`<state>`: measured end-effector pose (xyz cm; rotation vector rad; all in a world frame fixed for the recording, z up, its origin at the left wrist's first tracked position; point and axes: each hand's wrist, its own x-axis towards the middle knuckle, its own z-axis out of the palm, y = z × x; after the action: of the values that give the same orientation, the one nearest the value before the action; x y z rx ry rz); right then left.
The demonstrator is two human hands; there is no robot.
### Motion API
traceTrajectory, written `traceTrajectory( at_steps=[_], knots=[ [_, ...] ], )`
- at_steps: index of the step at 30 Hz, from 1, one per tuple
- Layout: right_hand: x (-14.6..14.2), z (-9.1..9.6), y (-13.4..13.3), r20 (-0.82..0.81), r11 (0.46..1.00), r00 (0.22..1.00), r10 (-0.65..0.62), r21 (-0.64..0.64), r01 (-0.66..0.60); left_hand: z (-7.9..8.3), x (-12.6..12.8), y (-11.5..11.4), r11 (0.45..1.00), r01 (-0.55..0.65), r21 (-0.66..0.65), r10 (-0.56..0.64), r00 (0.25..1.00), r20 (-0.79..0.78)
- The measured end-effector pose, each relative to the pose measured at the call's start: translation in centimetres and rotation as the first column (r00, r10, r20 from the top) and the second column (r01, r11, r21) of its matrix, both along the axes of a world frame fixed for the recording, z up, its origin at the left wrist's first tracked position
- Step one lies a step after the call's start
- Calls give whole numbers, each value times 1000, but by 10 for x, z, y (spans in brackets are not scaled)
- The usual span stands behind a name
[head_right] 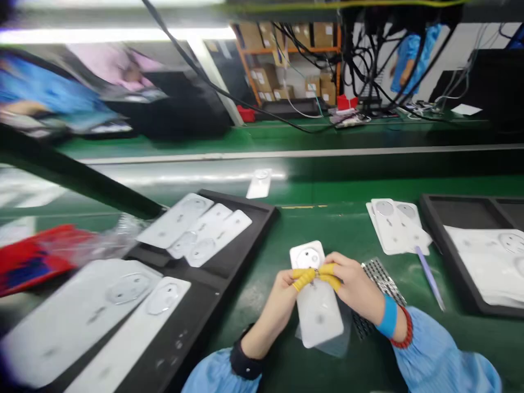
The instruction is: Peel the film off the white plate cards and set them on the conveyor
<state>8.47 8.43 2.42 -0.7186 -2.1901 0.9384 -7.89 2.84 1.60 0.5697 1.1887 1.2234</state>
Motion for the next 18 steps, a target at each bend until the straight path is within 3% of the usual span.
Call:
traceTrajectory(
  at_steps=[6, 12, 18],
  knots=[
    [0, -31, -8, -148, 996, 987, -66, 50, 74, -8, 5, 0, 997, -75, 2, 75, 994, 81],
    [22, -64, -1, -48, 984, 990, -136, 105, 140, -9, 13, 1, 993, -112, -18, 114, 977, 181],
    [31, -83, 10, 14, 970, 998, -65, 234, 60, -4, 17, 1, 984, -176, -31, 178, 956, 234]
  ],
)
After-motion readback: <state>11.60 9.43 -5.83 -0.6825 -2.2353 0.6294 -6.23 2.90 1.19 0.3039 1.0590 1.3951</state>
